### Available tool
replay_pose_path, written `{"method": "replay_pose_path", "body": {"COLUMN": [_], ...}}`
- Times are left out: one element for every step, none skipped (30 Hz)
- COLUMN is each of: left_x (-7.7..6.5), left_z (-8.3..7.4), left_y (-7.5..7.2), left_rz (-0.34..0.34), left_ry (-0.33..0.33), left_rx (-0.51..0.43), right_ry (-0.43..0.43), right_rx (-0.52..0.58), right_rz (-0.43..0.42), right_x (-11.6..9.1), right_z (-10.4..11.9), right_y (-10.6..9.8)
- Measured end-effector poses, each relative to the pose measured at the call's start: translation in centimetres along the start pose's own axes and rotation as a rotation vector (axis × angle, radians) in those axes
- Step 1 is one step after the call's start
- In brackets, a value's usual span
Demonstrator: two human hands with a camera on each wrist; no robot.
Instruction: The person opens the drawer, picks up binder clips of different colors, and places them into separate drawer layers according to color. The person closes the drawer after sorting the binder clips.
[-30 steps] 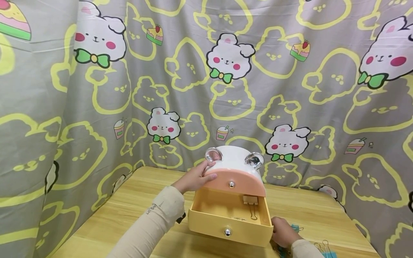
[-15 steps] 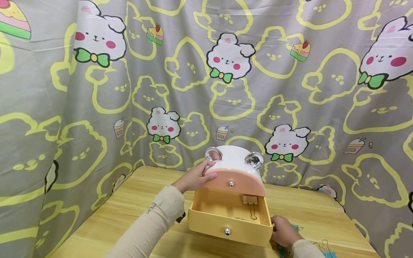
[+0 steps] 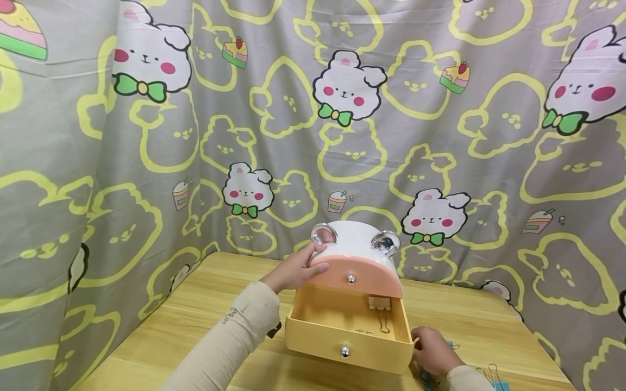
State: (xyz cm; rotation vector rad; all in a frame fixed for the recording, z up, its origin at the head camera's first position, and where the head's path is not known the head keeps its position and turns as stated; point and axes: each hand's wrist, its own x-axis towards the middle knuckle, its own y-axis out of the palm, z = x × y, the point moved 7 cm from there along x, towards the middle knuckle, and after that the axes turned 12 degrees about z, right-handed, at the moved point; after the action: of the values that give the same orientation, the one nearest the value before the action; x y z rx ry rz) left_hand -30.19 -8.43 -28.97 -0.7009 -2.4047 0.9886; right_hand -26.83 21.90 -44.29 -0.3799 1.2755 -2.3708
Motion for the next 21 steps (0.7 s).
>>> {"method": "replay_pose_path", "body": {"left_x": [0.0, 0.0, 0.0, 0.0, 0.0, 0.0, 0.0, 0.0, 0.1, 0.1, 0.1, 0.1, 0.1, 0.1, 0.1, 0.1, 0.1, 0.1, 0.1, 0.1, 0.1], "left_z": [0.0, 0.0, 0.0, 0.0, 0.0, 0.0, 0.0, 0.0, 0.0, 0.1, 0.1, 0.1, 0.2, 0.2, 0.2, 0.2, 0.3, 0.3, 0.2, 0.2, 0.1], "left_y": [0.0, 0.0, 0.0, 0.0, 0.0, 0.1, 0.1, 0.1, 0.1, 0.1, 0.1, 0.1, 0.1, 0.1, 0.1, 0.1, 0.1, 0.1, 0.1, 0.1, 0.1], "left_rz": [-0.001, -0.001, -0.002, -0.001, 0.0, 0.001, 0.002, 0.001, 0.002, 0.002, 0.002, 0.001, 0.002, 0.0, 0.003, 0.002, 0.003, 0.004, 0.005, 0.004, 0.004], "left_ry": [0.0, 0.0, 0.0, -0.001, -0.002, 0.0, -0.001, 0.0, 0.001, 0.001, 0.002, 0.004, 0.004, 0.006, 0.004, 0.007, 0.005, 0.005, 0.003, 0.005, 0.007], "left_rx": [0.0, -0.001, -0.002, -0.001, -0.001, 0.001, 0.0, 0.001, 0.002, 0.003, 0.004, 0.004, 0.002, 0.003, 0.003, 0.004, 0.003, 0.001, 0.001, 0.001, 0.001], "right_ry": [0.007, 0.013, 0.02, 0.026, 0.035, 0.045, 0.052, 0.059, 0.065, 0.069, 0.072, 0.074, 0.074, 0.076, 0.076, 0.076, 0.074, 0.072, 0.068, 0.064, 0.059], "right_rx": [0.0, -0.001, -0.002, -0.006, -0.008, -0.008, -0.006, -0.001, 0.006, 0.009, 0.01, 0.009, 0.006, 0.001, -0.006, -0.012, -0.015, -0.012, -0.011, -0.008, -0.006], "right_rz": [-0.005, -0.01, -0.013, -0.018, -0.021, -0.02, -0.016, -0.015, -0.012, -0.013, -0.017, -0.022, -0.029, -0.041, -0.048, -0.055, -0.057, -0.054, -0.051, -0.047, -0.041], "right_x": [-0.1, -0.1, -0.2, -0.2, -0.3, -0.3, -0.3, -0.4, -0.4, -0.4, -0.5, -0.5, -0.6, -0.7, -0.7, -0.8, -0.9, -0.9, -1.0, -1.0, -1.0], "right_z": [0.0, 0.0, 0.0, 0.1, 0.1, 0.1, 0.1, 0.2, 0.2, 0.3, 0.3, 0.4, 0.5, 0.6, 0.6, 0.7, 0.8, 0.8, 0.9, 1.0, 1.0], "right_y": [-0.1, -0.1, -0.2, -0.3, -0.4, -0.5, -0.5, -0.5, -0.6, -0.7, -0.7, -0.8, -0.9, -1.1, -1.2, -1.3, -1.5, -1.6, -1.7, -1.8, -1.9]}}
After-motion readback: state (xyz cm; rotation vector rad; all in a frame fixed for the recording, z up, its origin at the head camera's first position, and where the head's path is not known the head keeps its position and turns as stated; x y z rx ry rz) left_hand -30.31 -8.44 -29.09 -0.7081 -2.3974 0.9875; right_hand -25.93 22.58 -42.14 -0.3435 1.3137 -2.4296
